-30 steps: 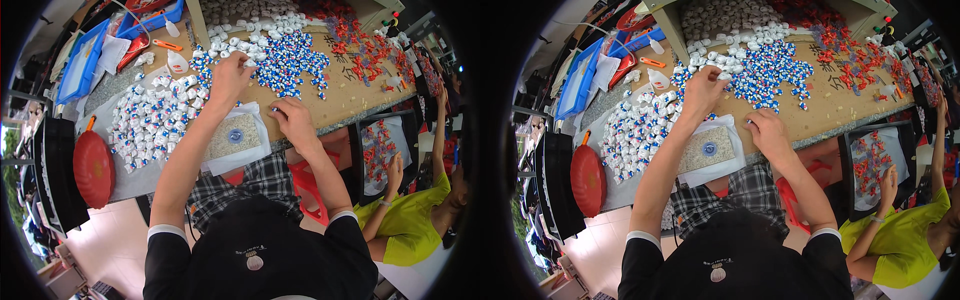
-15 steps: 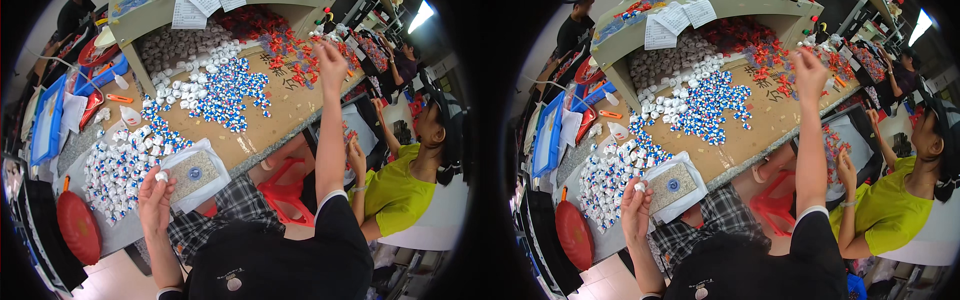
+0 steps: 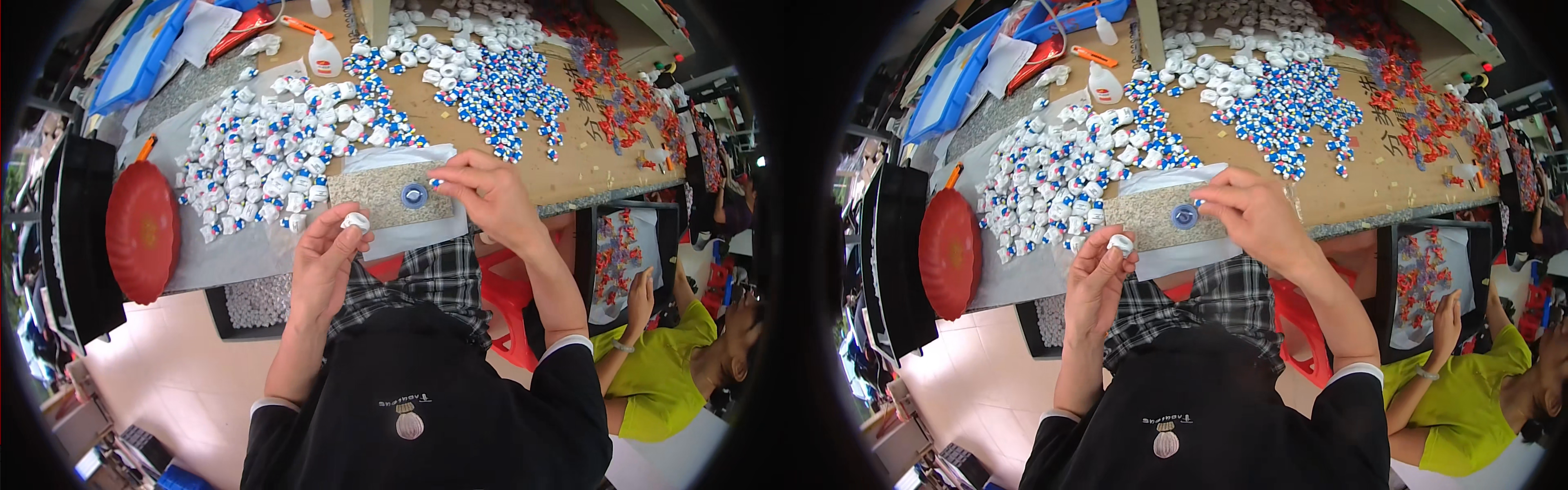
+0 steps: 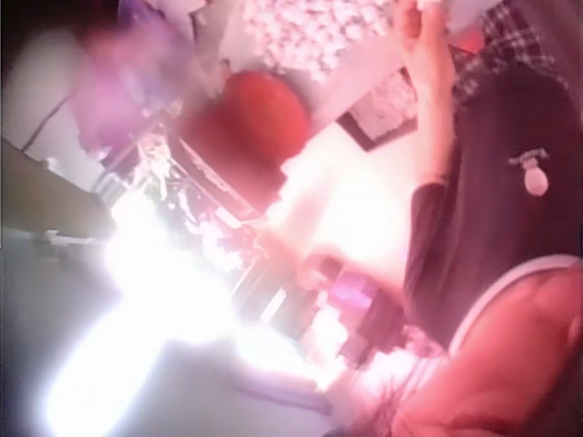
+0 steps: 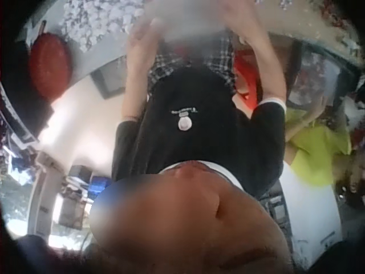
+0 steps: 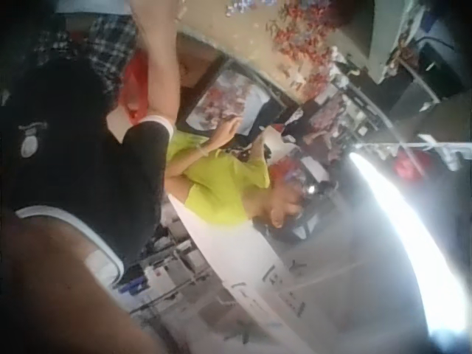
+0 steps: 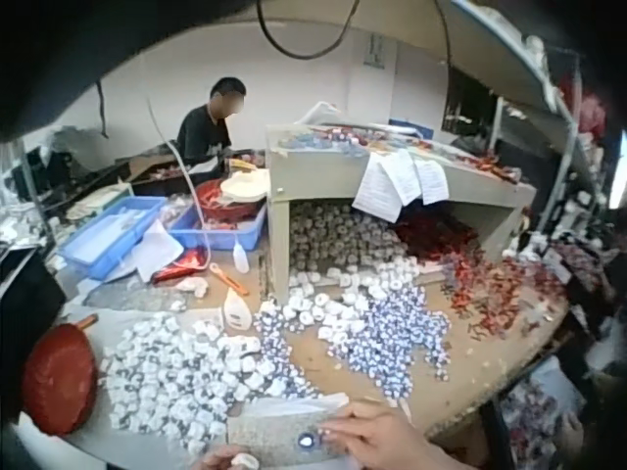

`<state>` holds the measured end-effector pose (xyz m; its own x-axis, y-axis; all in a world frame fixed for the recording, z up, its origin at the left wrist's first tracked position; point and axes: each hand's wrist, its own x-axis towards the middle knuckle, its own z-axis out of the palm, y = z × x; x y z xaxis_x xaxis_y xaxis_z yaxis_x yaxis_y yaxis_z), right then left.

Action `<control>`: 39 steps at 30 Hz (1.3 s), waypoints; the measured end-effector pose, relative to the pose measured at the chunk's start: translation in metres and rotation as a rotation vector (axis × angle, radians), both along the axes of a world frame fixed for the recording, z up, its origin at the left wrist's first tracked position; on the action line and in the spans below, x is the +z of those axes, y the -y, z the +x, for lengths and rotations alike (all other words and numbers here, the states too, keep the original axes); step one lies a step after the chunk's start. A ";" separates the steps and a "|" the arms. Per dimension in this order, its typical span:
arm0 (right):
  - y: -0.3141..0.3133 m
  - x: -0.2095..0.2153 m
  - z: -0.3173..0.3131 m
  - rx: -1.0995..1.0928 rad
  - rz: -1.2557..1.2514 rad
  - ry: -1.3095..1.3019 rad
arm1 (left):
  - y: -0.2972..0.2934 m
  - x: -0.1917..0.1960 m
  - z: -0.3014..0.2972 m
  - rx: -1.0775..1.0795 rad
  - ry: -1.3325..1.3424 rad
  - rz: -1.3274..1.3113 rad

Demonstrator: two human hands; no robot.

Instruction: The person assembles small white and blue plastic components by hand, taking a plastic base and a plastic cap from a tray and a box respectively, then joining them to form an assembled component.

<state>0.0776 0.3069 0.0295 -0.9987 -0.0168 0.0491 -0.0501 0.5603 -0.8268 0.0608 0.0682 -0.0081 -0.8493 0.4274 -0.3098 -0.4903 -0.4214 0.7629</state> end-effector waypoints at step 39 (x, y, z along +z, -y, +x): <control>0.068 -0.025 0.030 -0.164 -0.498 -0.081 | -0.028 -0.003 0.007 0.028 -0.153 -0.066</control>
<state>0.1078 0.2391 0.0049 -0.9790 0.1838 0.0884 -0.0695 0.1068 -0.9918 0.0677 0.0959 -0.0115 -0.8999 0.3859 -0.2031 -0.3555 -0.3794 0.8542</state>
